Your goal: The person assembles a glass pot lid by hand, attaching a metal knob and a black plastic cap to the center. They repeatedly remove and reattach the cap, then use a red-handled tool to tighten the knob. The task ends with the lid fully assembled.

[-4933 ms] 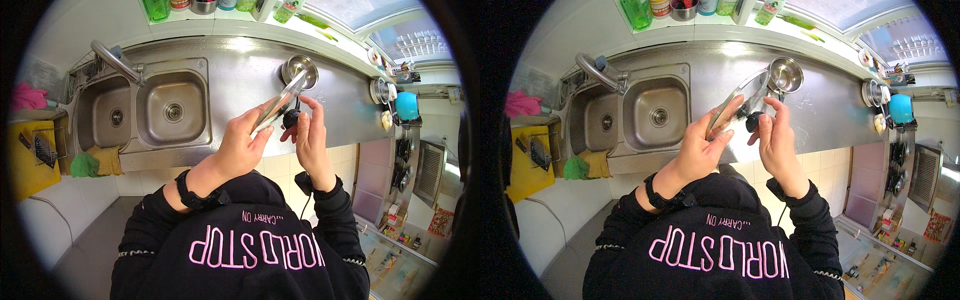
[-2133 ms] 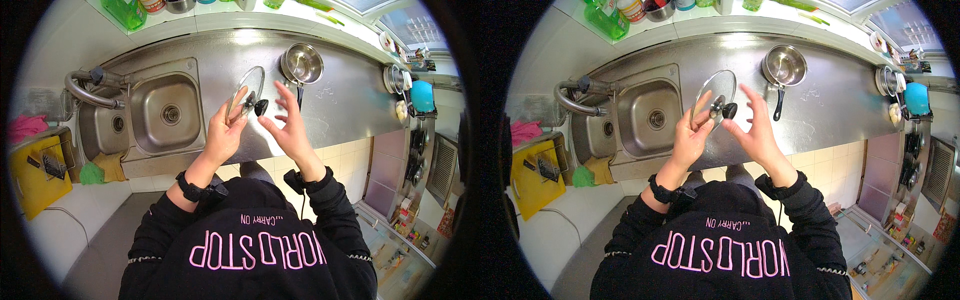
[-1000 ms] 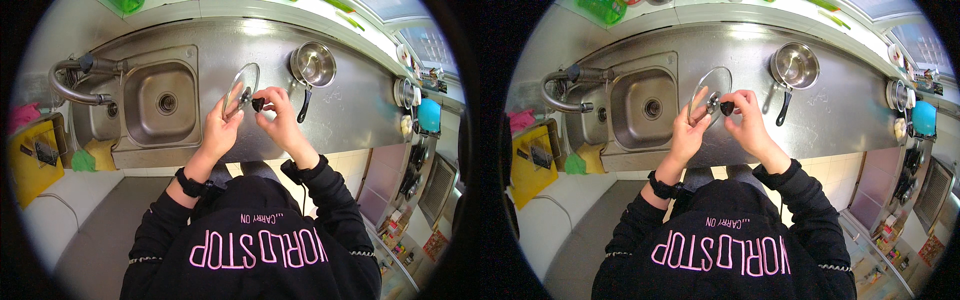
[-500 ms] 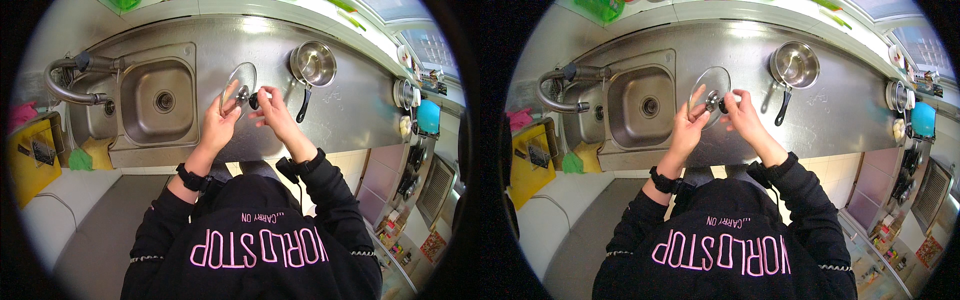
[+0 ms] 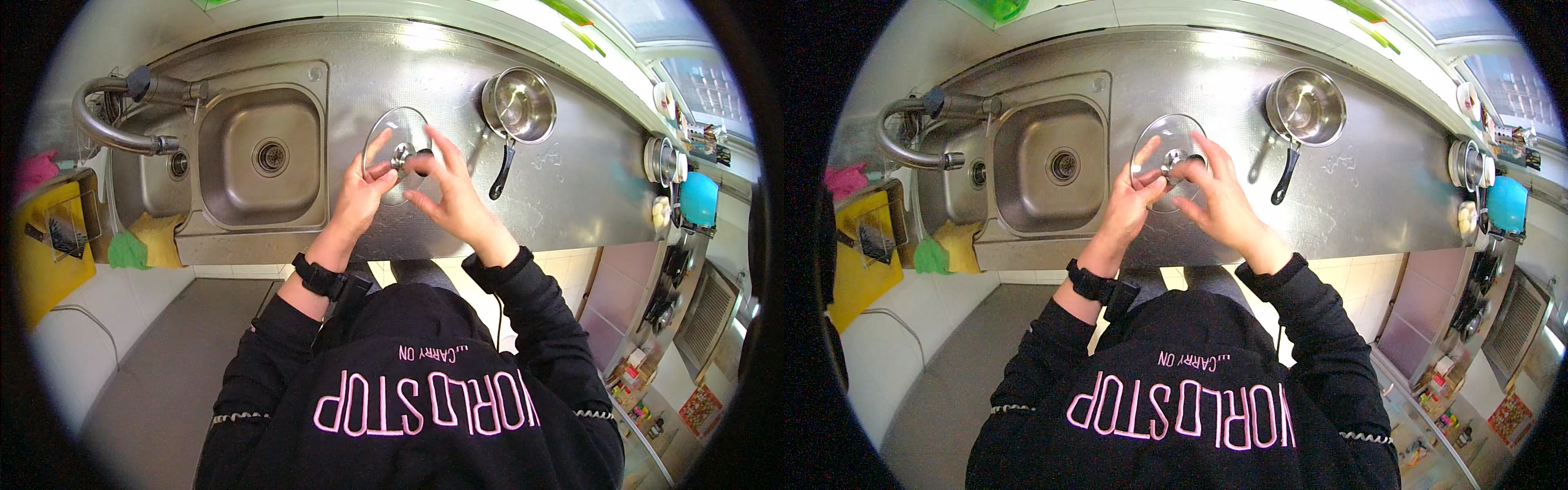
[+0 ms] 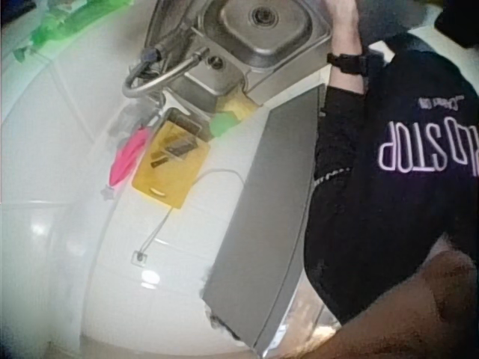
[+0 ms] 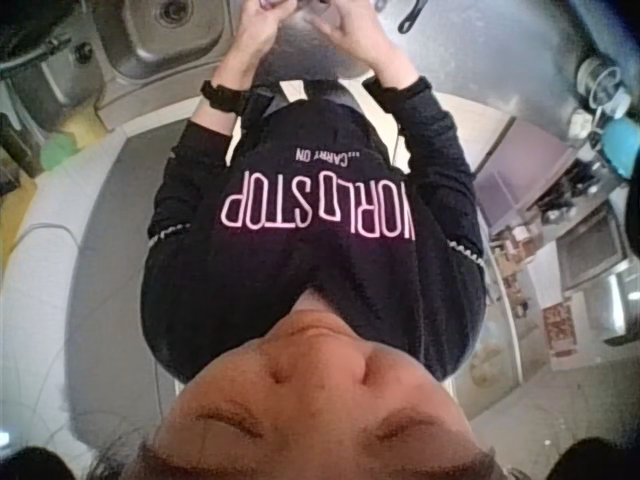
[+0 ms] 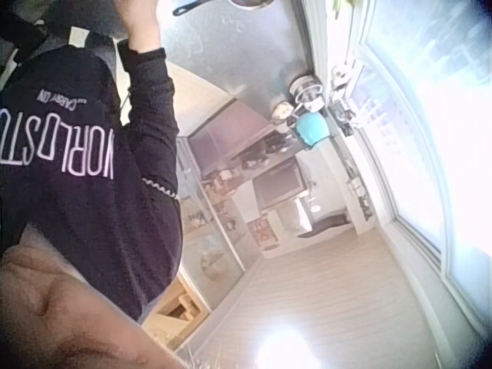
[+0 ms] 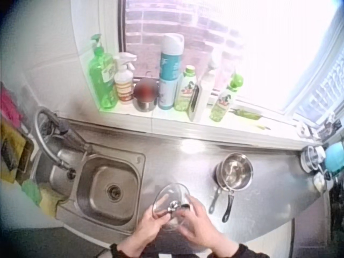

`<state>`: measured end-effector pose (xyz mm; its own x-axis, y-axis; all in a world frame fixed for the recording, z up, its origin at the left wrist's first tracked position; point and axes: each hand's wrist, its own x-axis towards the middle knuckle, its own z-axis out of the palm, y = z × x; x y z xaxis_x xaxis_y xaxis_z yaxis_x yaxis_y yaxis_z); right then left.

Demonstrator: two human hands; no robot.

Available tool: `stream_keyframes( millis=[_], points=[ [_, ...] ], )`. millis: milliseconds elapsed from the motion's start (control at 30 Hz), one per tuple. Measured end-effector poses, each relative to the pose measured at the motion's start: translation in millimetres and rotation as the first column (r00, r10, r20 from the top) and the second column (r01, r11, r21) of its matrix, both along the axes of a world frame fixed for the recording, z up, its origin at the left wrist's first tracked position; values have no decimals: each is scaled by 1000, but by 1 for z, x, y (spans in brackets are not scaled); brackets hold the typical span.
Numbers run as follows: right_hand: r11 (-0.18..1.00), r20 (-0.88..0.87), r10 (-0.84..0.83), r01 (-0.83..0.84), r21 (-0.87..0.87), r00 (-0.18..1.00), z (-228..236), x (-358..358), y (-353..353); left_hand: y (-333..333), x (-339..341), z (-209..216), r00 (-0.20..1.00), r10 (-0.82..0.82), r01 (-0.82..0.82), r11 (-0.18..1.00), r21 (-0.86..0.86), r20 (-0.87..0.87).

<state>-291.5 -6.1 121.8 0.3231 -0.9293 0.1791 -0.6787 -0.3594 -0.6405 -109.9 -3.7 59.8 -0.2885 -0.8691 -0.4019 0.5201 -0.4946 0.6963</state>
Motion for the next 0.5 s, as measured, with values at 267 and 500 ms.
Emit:
stream_keyframes(
  millis=[267,500],
  points=[
    [707,-4,-240,178,684,971,-17,0,-25,-1,1,-6,985,0,25,989,-143,171],
    [449,87,-604,247,859,792,-33,8,-25,-2,4,-11,970,-28,55,993,-103,241]
  ],
)
